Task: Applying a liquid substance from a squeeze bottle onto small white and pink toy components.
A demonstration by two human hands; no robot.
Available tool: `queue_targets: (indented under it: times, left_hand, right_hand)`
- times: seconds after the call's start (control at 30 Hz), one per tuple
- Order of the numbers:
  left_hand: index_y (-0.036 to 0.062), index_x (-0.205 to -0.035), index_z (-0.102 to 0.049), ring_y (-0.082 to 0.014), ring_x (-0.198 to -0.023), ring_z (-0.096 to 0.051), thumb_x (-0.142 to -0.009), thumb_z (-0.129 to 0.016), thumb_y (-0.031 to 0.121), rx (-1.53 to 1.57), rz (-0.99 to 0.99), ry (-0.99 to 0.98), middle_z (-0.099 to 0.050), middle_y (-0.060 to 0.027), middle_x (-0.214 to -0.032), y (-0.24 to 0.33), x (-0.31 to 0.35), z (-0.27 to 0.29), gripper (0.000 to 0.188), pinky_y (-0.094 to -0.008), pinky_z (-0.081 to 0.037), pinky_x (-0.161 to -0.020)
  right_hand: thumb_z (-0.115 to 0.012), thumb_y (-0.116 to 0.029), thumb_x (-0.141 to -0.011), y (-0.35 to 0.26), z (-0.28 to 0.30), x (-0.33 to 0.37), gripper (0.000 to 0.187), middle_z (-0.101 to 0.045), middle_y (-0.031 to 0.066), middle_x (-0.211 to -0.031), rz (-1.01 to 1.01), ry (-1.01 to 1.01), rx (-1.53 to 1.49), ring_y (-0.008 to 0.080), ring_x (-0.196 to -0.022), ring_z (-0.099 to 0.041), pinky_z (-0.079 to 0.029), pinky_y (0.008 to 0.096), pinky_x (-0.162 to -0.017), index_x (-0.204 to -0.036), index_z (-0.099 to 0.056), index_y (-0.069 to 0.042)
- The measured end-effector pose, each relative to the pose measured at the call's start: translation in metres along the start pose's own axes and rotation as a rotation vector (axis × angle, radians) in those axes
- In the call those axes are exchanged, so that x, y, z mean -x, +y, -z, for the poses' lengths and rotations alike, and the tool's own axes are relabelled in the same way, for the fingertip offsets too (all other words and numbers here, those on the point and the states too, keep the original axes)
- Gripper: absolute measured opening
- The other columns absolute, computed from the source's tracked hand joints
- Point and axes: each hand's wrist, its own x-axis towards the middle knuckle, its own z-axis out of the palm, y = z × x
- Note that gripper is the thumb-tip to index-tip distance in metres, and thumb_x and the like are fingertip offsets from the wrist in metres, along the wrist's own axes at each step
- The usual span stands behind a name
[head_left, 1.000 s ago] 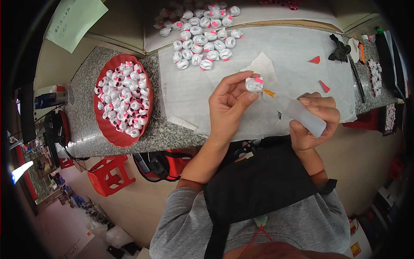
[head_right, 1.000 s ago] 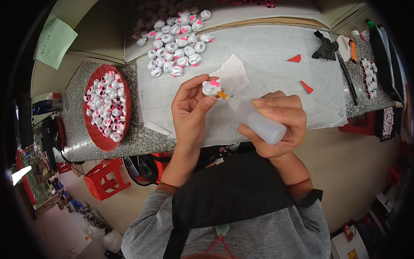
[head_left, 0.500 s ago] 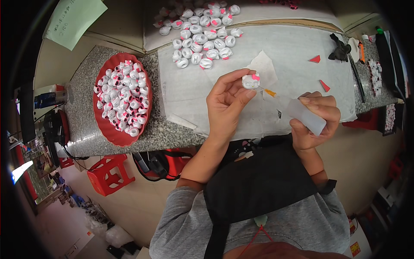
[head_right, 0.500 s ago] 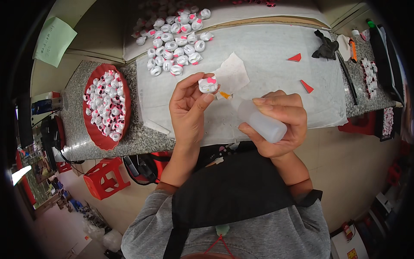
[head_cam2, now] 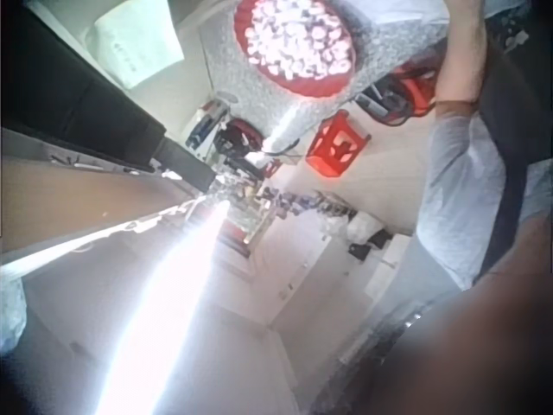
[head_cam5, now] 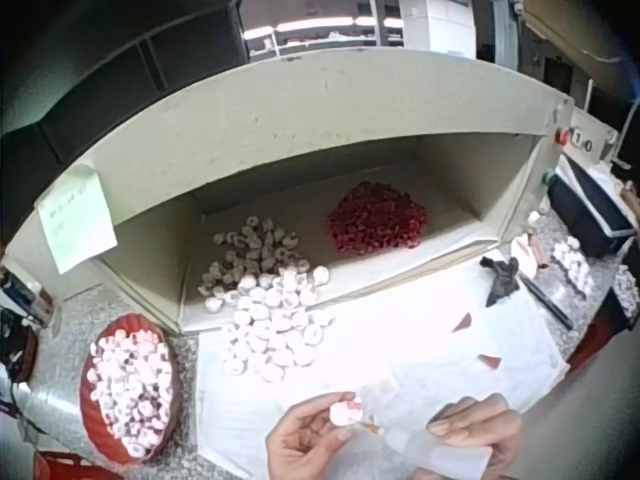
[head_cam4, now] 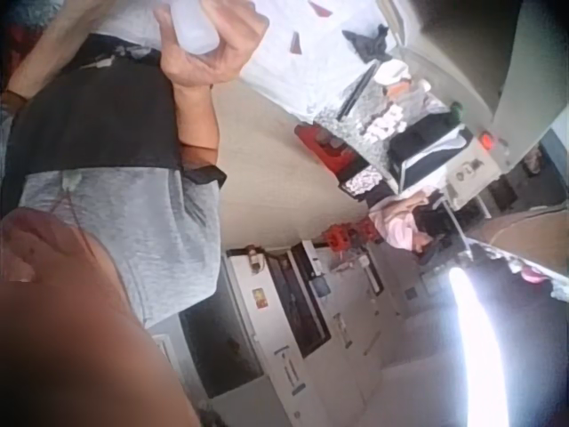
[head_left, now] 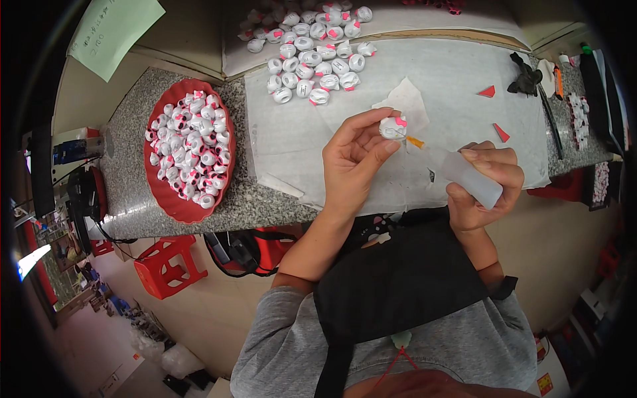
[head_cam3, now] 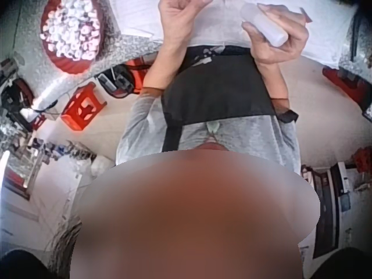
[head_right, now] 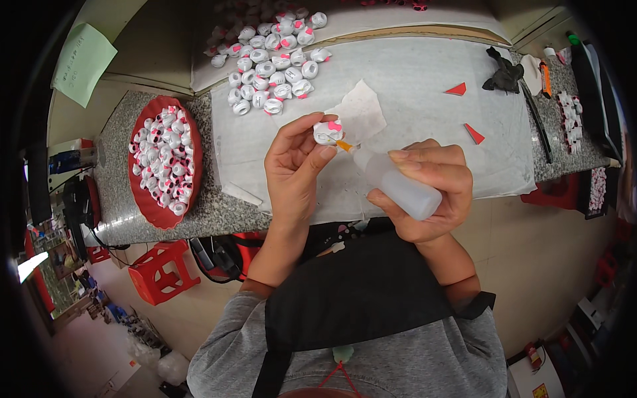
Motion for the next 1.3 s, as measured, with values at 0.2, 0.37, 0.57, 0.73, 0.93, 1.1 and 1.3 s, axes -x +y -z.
queue_targets:
  times: [0.2, 0.37, 0.57, 0.73, 0.93, 1.1, 1.3]
  left_hand:
    - [-0.0018, -0.101, -0.045, -0.0151, -0.09, -0.049, -0.068, -0.054, -0.007, -0.082, -0.035, -0.022, -0.049, -0.0142, -0.101, -0.002, -0.001, 0.001, 0.035, -0.0236, -0.039, -0.076]
    - [-0.0016, -0.1, -0.046, -0.0148, -0.089, -0.049, -0.069, -0.054, -0.006, -0.158, -0.09, -0.021, -0.049, -0.0138, -0.1, -0.004, 0.001, 0.001, 0.032, -0.0238, -0.04, -0.075]
    - [-0.0018, -0.1, -0.047, -0.0154, -0.09, -0.048, -0.069, -0.055, -0.006, -0.211, -0.105, -0.025, -0.049, -0.013, -0.1, -0.005, 0.0, 0.002, 0.032, -0.0241, -0.04, -0.075]
    - [-0.0023, -0.099, -0.048, -0.0165, -0.092, -0.047, -0.068, -0.054, -0.007, -0.254, -0.142, -0.041, -0.048, -0.0126, -0.101, -0.005, 0.0, 0.001, 0.032, -0.0253, -0.04, -0.077]
    - [-0.0021, -0.098, -0.049, -0.017, -0.093, -0.046, -0.068, -0.054, -0.007, -0.308, -0.166, -0.048, -0.048, -0.0124, -0.101, -0.004, 0.0, 0.002, 0.031, -0.0267, -0.039, -0.079]
    - [-0.0018, -0.097, -0.049, -0.016, -0.093, -0.046, -0.068, -0.055, -0.006, -0.308, -0.147, -0.019, -0.047, -0.0121, -0.101, -0.004, 0.0, 0.002, 0.03, -0.0257, -0.038, -0.079]
    - [-0.0017, -0.1, -0.046, -0.015, -0.09, -0.048, -0.069, -0.054, -0.006, -0.252, -0.121, -0.005, -0.049, -0.0118, -0.1, -0.006, -0.001, 0.001, 0.033, -0.0238, -0.038, -0.076]
  right_hand:
    - [-0.068, -0.02, -0.061, 0.0, -0.002, 0.004, 0.038, -0.048, 0.008, -0.08, -0.075, 0.027, 0.042, 0.0171, -0.068, -0.048, -0.041, 0.03, -0.06, -0.085, -0.042, -0.006]
    - [-0.068, -0.019, -0.061, -0.002, -0.001, 0.004, 0.038, -0.048, 0.0078, -0.079, -0.053, 0.035, 0.07, 0.0165, -0.068, -0.048, -0.041, 0.0299, -0.06, -0.084, -0.043, -0.006]
    - [-0.07, -0.007, -0.057, 0.002, 0.001, 0.001, 0.04, -0.047, 0.0112, -0.083, 0.01, -0.013, -0.002, 0.017, -0.063, -0.051, -0.043, 0.0259, -0.056, -0.088, -0.045, -0.004]
    - [-0.071, -0.008, -0.057, 0.001, 0.001, 0.001, 0.041, -0.047, 0.0109, -0.082, 0.009, -0.024, 0.007, 0.017, -0.063, -0.051, -0.043, 0.0258, -0.055, -0.088, -0.045, -0.004]
    - [-0.071, -0.008, -0.057, 0.0, 0.002, 0.002, 0.04, -0.047, 0.0111, -0.083, -0.011, -0.04, 0.003, 0.0167, -0.062, -0.05, -0.042, 0.0252, -0.054, -0.087, -0.046, -0.003]
    - [-0.07, -0.006, -0.057, 0.0, 0.002, 0.0, 0.04, -0.048, 0.0105, -0.082, -0.003, -0.044, 0.018, 0.0165, -0.063, -0.05, -0.042, 0.0265, -0.056, -0.087, -0.045, -0.003]
    - [-0.066, -0.002, -0.058, -0.003, 0.009, -0.002, 0.037, -0.047, 0.0106, -0.083, -0.078, 0.021, -0.048, 0.0148, -0.069, -0.048, -0.042, 0.0264, -0.061, -0.085, -0.042, -0.003]
